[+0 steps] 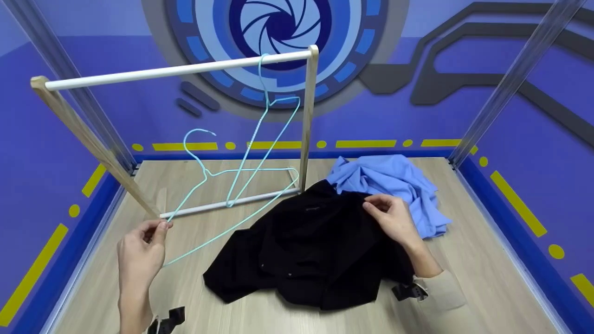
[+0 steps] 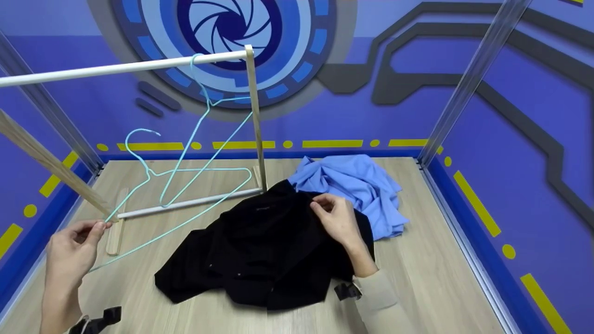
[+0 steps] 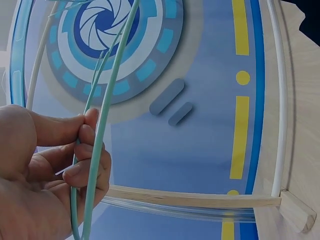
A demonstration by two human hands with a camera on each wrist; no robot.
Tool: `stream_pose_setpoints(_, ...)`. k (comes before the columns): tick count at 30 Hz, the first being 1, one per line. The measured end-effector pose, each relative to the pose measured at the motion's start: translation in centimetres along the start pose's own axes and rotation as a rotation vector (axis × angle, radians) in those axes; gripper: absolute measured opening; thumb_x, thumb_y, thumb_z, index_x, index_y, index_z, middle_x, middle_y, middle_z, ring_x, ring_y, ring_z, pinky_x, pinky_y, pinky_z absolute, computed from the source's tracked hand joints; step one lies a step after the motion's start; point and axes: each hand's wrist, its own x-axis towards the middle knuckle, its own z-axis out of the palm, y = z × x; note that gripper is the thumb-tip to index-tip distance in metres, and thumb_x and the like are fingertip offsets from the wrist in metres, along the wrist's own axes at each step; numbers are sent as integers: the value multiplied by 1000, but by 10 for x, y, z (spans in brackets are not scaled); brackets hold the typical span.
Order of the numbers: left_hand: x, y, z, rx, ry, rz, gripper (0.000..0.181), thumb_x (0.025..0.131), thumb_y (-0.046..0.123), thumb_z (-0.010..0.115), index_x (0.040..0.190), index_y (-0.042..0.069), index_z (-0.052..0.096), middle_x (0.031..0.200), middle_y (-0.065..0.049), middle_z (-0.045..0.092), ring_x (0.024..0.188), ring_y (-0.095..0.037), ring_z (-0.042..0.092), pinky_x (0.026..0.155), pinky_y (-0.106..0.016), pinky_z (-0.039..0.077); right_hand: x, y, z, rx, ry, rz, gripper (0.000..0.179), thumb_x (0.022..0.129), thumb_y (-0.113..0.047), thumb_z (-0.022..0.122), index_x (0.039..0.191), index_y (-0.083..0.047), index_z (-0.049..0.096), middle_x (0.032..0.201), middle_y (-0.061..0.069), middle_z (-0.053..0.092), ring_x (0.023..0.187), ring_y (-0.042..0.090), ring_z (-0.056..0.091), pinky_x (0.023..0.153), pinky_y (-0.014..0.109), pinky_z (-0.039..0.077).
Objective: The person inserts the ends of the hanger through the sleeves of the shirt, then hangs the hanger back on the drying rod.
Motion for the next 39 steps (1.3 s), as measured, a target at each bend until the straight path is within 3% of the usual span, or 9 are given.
stream_pose_setpoints(15,1,-2,-5,-20,-145,-24,13,102,6,64,101,-2,75,90,-9,71,65,-14,48,54,-22,36,3,6,1,-35,-9,5,12,94,-8,75,102,0,77,91,8,75,79,15,68,73,20,50)
stream_pose_setpoints(39,-3,-7,4,-107,-349,-86,14,103,5,62,100,-2,74,89,-7,69,69,-16,49,61,-25,39,3,5,3,-43,-6,4,13,95,-12,75,103,-2,78,91,7,75,78,15,68,72,21,50)
